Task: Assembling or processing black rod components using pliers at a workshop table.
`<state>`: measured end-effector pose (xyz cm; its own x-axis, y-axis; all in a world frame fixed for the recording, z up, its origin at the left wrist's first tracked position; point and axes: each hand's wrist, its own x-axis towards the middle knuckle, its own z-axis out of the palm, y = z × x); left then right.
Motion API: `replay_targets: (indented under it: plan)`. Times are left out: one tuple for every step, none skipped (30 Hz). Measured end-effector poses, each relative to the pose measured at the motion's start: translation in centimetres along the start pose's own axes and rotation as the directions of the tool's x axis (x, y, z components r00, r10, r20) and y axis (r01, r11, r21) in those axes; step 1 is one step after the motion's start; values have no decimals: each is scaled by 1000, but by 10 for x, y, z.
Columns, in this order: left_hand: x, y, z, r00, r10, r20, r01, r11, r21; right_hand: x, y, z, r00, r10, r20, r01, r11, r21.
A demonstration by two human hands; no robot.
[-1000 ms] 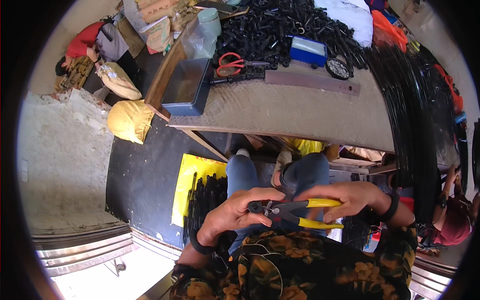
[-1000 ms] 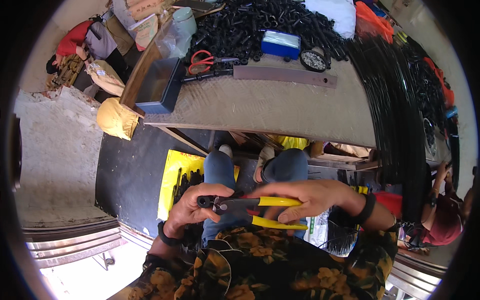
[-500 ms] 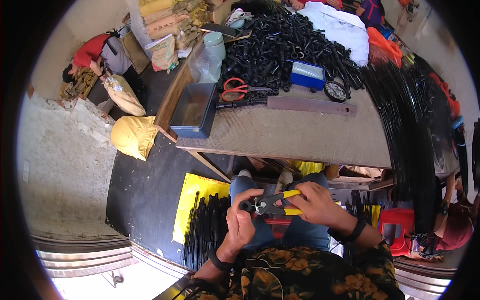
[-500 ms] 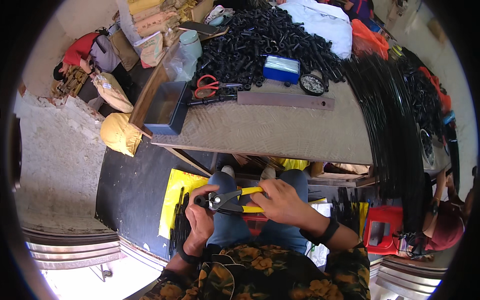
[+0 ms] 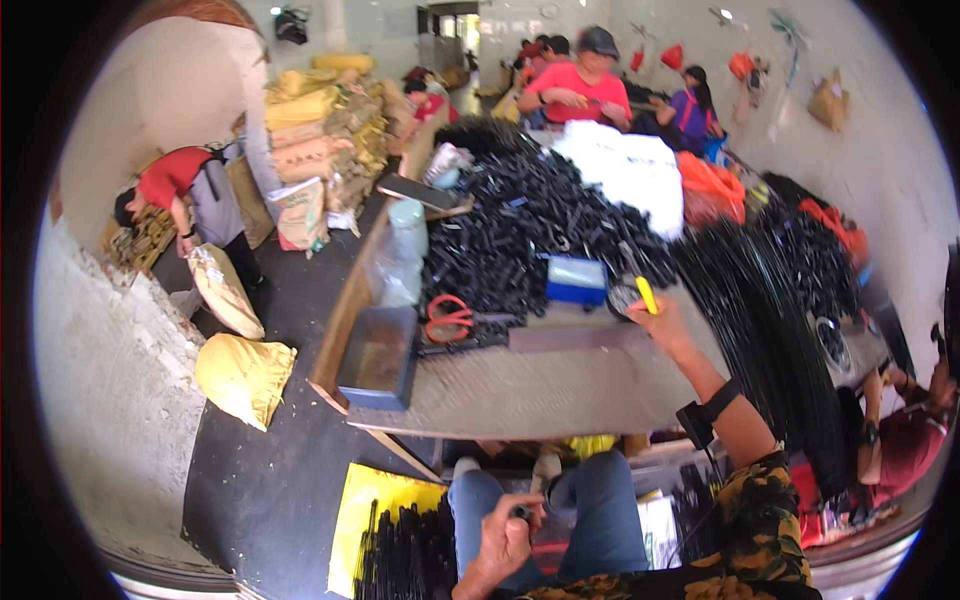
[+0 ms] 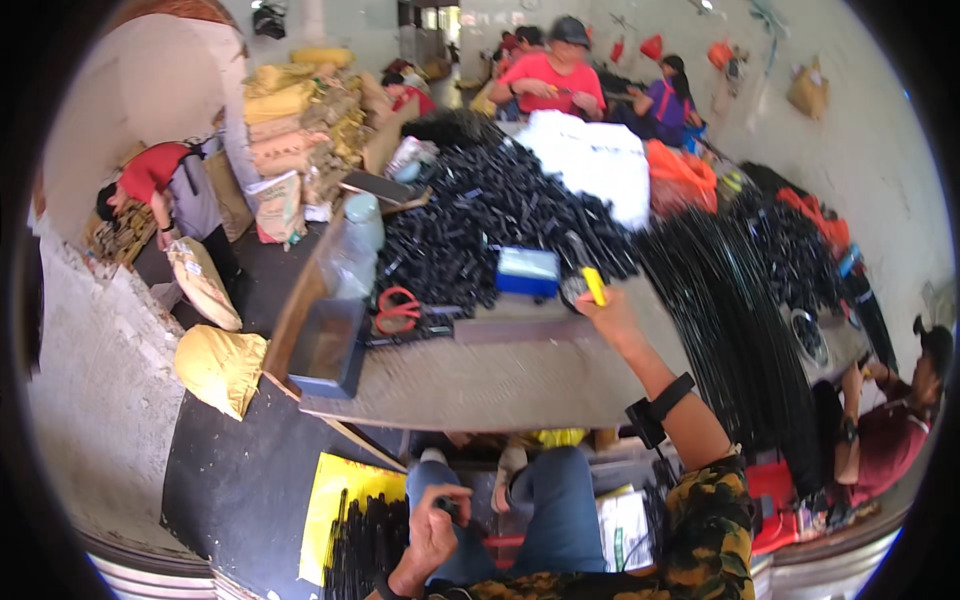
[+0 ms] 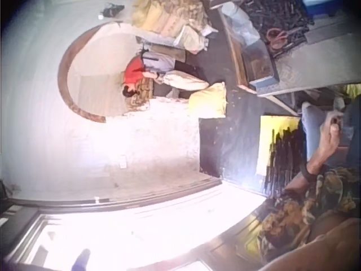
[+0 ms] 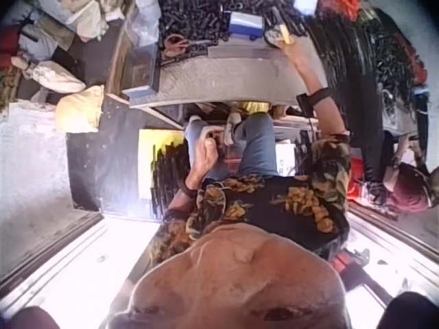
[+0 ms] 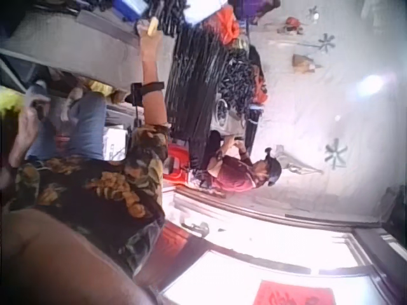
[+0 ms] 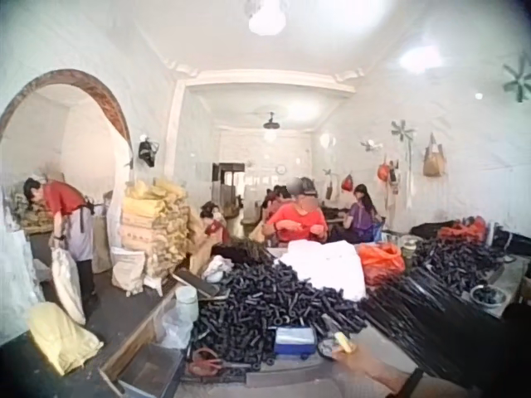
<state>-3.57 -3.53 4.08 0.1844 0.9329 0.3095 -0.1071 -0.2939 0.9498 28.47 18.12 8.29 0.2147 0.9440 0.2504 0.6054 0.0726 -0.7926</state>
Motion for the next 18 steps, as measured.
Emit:
replay_targets:
  plan:
    - [3, -1, -2, 999, 18, 46, -18, 1000, 1, 24, 28, -6, 999, 6, -35, -12, 982, -190]
    - [4, 0, -4, 999, 15, 51, -15, 1000, 2, 40, 46, -4, 998, 5, -63, -28, 931, -364]
    - [3, 3, -8, 999, 4, 51, -4, 1000, 7, 45, 42, 5, 992, -13, -126, -51, 872, -487]
    - [2, 4, -11, 1000, 17, 22, -17, 1000, 13, 48, 40, 14, 981, -39, -191, -85, 797, -598]
    - [0, 5, -15, 1000, 5, 2, -5, 1000, 21, 50, 38, 21, 983, -60, -171, -55, 802, -595]
    - [0, 5, -18, 1000, -11, -13, 12, 1000, 25, 51, 37, 25, 993, -48, -107, -36, 748, -663]
    - [1, 5, -20, 999, -9, -34, 10, 1000, 29, 53, 37, 29, 999, -28, -47, -14, 688, -726]
    - [2, 6, -22, 1000, -14, -25, 14, 1000, -2, 53, 32, 31, 999, -36, -36, -2, 687, -726]
    - [4, 7, -24, 1000, -20, -14, 19, 999, -32, 52, 27, 33, 995, -64, -74, -11, 680, -733]
    - [4, 7, -26, 1000, -21, -21, 21, 999, -33, 53, 24, 35, 990, -89, -113, -24, 673, -740]
    - [5, 6, -26, 999, -40, -22, 39, 998, -47, 54, 25, 37, 990, -91, -106, -18, 669, -743]
    - [5, 5, -26, 998, -59, -22, 57, 996, -61, 56, 27, 39, 988, -118, -103, -1, 652, -758]
    - [5, 5, -27, 998, -62, -26, 60, 996, -64, 57, 29, 41, 984, -145, -99, 16, 635, -772]
    - [5, 5, -28, 998, -57, -31, 55, 997, -59, 59, 31, 42, 985, -146, -94, 20, 634, -773]
    - [8, 6, -29, 998, -50, -27, 48, 997, -56, 61, 35, 39, 982, -158, -100, 25, 641, -767]
    - [9, 9, -28, 999, -49, -22, 48, 997, -58, 63, 38, 36, 979, -171, -106, 31, 649, -760]
    - [9, 11, -26, 996, -45, -74, 43, 999, -30, 63, 39, 34, 980, -171, -104, 32, 648, -761]
    - [8, 12, -26, 991, -38, -125, 38, 999, -1, 63, 39, 32, 981, -169, -95, 40, 654, -755]
